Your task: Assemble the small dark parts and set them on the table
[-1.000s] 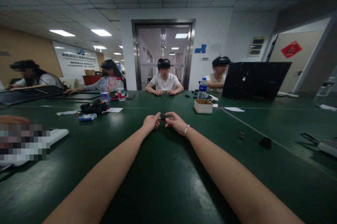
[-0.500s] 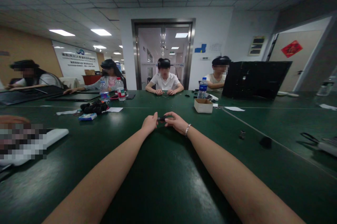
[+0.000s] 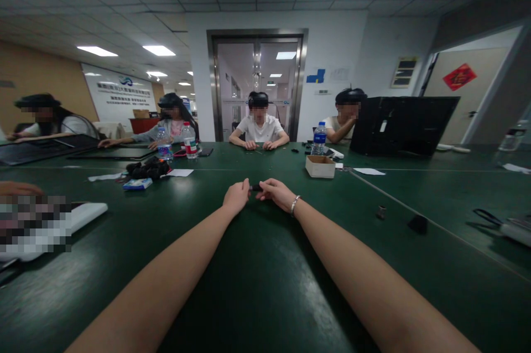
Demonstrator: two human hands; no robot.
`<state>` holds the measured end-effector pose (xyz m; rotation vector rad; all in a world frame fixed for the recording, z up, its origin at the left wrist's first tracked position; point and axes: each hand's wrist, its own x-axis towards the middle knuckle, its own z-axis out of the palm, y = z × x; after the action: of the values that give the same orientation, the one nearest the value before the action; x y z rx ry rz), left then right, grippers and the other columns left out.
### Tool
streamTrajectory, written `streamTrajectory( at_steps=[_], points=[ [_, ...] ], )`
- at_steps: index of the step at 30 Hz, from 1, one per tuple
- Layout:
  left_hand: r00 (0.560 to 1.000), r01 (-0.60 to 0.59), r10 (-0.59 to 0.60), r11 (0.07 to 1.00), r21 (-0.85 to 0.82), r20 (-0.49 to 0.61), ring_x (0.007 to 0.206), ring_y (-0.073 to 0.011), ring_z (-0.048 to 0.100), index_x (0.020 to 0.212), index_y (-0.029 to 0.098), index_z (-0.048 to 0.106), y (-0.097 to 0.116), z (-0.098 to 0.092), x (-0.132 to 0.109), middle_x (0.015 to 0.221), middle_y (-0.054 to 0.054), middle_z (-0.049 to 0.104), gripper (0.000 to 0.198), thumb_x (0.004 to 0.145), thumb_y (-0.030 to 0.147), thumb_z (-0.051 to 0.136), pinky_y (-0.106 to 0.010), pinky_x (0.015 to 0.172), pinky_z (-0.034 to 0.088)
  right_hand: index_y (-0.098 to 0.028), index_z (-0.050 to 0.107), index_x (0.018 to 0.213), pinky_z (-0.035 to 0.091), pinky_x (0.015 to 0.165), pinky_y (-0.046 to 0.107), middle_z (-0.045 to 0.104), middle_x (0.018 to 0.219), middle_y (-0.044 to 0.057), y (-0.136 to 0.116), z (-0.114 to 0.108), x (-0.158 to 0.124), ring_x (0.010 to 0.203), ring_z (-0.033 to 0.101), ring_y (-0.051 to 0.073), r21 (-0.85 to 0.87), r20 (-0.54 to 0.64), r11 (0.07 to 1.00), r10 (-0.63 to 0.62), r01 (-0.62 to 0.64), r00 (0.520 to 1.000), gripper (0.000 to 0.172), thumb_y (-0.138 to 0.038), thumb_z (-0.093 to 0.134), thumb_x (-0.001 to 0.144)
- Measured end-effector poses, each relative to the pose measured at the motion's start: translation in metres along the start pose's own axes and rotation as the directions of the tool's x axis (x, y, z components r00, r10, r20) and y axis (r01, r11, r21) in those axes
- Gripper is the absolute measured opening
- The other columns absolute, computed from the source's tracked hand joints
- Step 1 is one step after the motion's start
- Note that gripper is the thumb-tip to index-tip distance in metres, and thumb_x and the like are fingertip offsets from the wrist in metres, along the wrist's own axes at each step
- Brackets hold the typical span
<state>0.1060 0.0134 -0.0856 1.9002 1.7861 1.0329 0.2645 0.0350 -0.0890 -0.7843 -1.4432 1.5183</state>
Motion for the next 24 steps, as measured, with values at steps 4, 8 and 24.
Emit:
streamTrajectory(
  at_steps=[4, 8, 24],
  points=[
    [0.985, -0.168, 0.165, 0.981, -0.096, -0.047, 0.058, -0.0136, 0.052, 0.070, 0.019, 0.054, -0.003, 0.005, 0.000, 0.062, 0.000, 0.057, 0.047, 0.084, 0.053, 0.025, -0.024, 0.055, 0.034, -0.016, 0.045, 0.067, 0.046, 0.048, 0.019, 0.058, 0.046, 0.000, -0.002, 0.002, -0.001, 0.047, 0.058, 0.010, 0.029, -0.087, 1.000, -0.008, 0.011, 0.996, 0.027, -0.037, 0.058, 0.079],
    [0.970, -0.240, 0.230, 0.955, -0.175, -0.077, 0.062, -0.0122, 0.051, 0.076, 0.019, 0.053, -0.001, 0.008, 0.000, 0.067, 0.001, 0.056, 0.032, 0.083, 0.046, 0.035, -0.023, 0.059, 0.036, -0.015, 0.049, 0.071, 0.045, 0.046, 0.019, 0.060, 0.050, 0.004, -0.004, 0.002, 0.000, 0.045, 0.056, 0.010, 0.033, -0.120, 0.999, 0.021, -0.017, 0.993, 0.028, -0.041, 0.054, 0.081],
    [0.801, -0.579, 0.586, 0.810, 0.090, -0.121, 0.083, -0.0158, 0.047, 0.082, 0.019, 0.049, 0.028, 0.005, -0.025, 0.083, -0.002, 0.051, 0.014, 0.071, 0.012, 0.051, -0.030, 0.075, 0.040, -0.016, 0.048, 0.059, 0.040, 0.039, 0.022, 0.046, 0.038, -0.001, -0.001, -0.004, 0.008, 0.035, 0.047, 0.011, 0.067, -0.248, 0.995, 0.082, -0.068, 0.965, 0.031, -0.034, 0.043, 0.083]
  ],
)
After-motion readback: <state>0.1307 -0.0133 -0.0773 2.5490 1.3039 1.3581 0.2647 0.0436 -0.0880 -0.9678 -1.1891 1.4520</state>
